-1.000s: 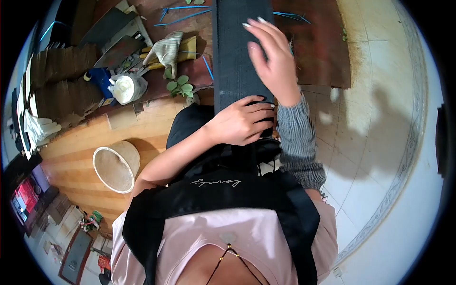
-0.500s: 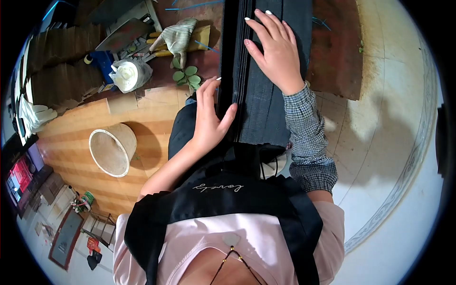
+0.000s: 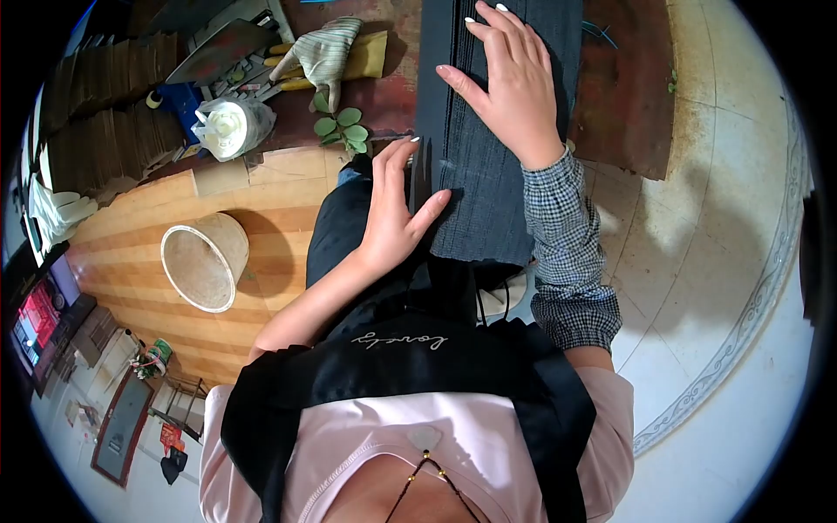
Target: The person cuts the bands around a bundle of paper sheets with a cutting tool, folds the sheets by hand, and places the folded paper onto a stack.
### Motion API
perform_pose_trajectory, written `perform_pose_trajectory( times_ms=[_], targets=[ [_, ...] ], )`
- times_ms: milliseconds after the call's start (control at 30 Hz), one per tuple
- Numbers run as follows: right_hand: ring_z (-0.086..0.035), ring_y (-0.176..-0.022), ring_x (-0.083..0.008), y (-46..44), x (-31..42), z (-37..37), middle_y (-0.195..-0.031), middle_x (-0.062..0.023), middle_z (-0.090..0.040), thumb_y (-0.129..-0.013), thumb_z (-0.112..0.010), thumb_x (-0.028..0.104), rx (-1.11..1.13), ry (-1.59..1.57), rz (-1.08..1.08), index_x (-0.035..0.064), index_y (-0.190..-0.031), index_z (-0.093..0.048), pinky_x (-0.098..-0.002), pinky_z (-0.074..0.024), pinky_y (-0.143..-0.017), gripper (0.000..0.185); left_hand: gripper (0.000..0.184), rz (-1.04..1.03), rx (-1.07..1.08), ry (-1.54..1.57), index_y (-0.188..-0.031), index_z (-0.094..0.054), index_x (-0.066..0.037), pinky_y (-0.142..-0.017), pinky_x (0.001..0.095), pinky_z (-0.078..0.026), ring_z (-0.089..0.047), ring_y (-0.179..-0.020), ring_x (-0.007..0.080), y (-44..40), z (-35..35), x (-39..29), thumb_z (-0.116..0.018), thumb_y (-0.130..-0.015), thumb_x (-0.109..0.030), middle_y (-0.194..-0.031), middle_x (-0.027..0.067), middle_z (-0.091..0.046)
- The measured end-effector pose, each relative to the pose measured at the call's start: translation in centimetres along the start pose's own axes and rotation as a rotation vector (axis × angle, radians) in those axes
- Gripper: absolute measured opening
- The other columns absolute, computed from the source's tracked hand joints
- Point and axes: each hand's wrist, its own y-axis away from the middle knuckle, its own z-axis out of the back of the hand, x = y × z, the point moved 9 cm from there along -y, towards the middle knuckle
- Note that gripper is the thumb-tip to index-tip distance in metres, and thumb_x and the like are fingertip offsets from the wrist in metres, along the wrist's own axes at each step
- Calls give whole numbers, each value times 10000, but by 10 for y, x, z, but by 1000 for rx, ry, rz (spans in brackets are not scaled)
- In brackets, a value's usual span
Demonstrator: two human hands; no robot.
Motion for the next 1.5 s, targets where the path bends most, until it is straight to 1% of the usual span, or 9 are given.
perform_pose_trajectory(
  times_ms=[300, 367, 533, 667, 867, 1033, 1100, 1167, 1500],
  targets=[
    [-451, -1410, -364, 3, -5, -1, -1467, -182, -518, -951, -717, 354, -49, -8, 30, 8, -1316, -572, -506, -352, -1172, 524, 714, -16, 6, -40, -1491, -357, 6, -1133, 477, -404, -405, -1403, 425, -2, 9, -8, -748, -905, -115, -1494, 253, -361],
    [-480, -1402, -301, 9, -14, -13, -1470, -108, -556, -959, -659, 546, -189, 51, 105, 63, -1256, -644, -522, -344, -1184, 567, 676, -58, -6, -54, -1493, -383, -13, -1131, 477, -405, -406, -1413, 427, -5, 9, -20, -719, -911, -82, -1535, 254, -337],
    [-471, -1410, -302, 10, -17, -15, -1481, -100, -552, -993, -611, 541, -182, 53, 100, 81, -1293, -641, -522, -342, -1183, 550, 546, -196, 4, -316, -1430, -525, -81, -1138, 511, -398, -381, -1424, 499, -4, 10, -35, -678, -907, -35, -1601, 301, -251],
    [-472, -1411, -305, 10, -15, -13, -1483, -91, -553, -1004, -609, 505, -175, 63, 103, 129, -1331, -640, -518, -341, -1186, 499, 501, -212, -14, -372, -1375, -544, -63, -1128, 519, -412, -388, -1418, 506, -8, 10, -42, -689, -896, -42, -1601, 312, -245],
    [-482, -1402, -303, 11, -16, -10, -1482, -86, -556, -1002, -621, 466, -176, 38, 90, 145, -1336, -641, -516, -344, -1186, 464, 413, -166, -6, -449, -1255, -543, -27, -1083, 527, -461, -430, -1390, 495, -13, 9, -41, -724, -892, -107, -1586, 293, -276],
    [-480, -1405, -303, 12, -20, -11, -1485, -85, -554, -996, -631, 463, -189, 39, 99, 149, -1338, -643, -515, -348, -1187, 464, 524, -151, -3, -454, -1213, -529, -19, -1054, 505, -491, -475, -1355, 474, -13, 12, -37, -825, -865, -275, -1540, 269, -343],
    [-479, -1407, -303, 12, -15, -2, -1486, -84, -552, -993, -635, 465, -191, 44, 101, 152, -1338, -644, -515, -349, -1187, 466, 540, -149, 4, -446, -1215, -525, -19, -1045, 500, -500, -474, -1354, 475, -14, 9, -39, -833, -859, -285, -1538, 267, -346],
    [-447, -1414, -358, 6, -3, 10, -1464, -173, -521, -955, -700, 322, -52, 38, 45, 38, -1330, -582, -501, -347, -1176, 485, 557, -147, 14, -438, -1216, -520, -19, -1036, 494, -508, -473, -1353, 476, -13, 8, -39, -840, -853, -295, -1536, 264, -350],
    [-443, -1414, -356, 10, -12, 11, -1467, -162, -520, -964, -680, 315, -49, 23, 24, 60, -1339, -592, -497, -339, -1182, 462, 636, -96, 29, -424, -1255, -504, -48, -984, 493, -545, -512, -1329, 445, -12, 12, -33, -862, -820, -345, -1548, 222, -355]
  ],
)
